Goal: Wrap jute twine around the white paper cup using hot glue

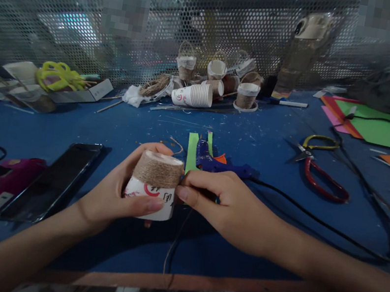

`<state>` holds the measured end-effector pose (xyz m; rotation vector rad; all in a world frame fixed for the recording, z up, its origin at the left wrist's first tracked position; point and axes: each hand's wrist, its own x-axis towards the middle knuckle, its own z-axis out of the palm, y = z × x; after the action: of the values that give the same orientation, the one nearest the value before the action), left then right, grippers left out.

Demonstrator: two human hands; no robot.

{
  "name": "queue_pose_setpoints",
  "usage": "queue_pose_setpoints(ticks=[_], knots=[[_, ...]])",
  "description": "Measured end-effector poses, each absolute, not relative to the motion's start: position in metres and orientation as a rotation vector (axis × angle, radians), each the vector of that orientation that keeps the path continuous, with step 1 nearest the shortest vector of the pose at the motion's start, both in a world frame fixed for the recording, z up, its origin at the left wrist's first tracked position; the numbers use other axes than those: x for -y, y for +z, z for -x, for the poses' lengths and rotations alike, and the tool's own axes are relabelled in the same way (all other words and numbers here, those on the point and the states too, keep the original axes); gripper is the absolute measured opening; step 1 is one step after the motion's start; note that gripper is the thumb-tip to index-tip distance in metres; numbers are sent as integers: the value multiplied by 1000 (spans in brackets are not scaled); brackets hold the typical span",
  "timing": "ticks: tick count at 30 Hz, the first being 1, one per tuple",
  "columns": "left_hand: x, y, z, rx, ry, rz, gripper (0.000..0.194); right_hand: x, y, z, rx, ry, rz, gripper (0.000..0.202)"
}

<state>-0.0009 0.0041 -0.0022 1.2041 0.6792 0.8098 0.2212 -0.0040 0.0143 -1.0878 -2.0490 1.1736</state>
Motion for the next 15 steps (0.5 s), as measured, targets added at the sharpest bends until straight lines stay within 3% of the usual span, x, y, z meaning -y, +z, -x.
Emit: queue_pose_setpoints(ticks=[15], knots=[[-1,0,1,-702,785,-1248,66,2,8,-222,1999,1313,1066,31]])
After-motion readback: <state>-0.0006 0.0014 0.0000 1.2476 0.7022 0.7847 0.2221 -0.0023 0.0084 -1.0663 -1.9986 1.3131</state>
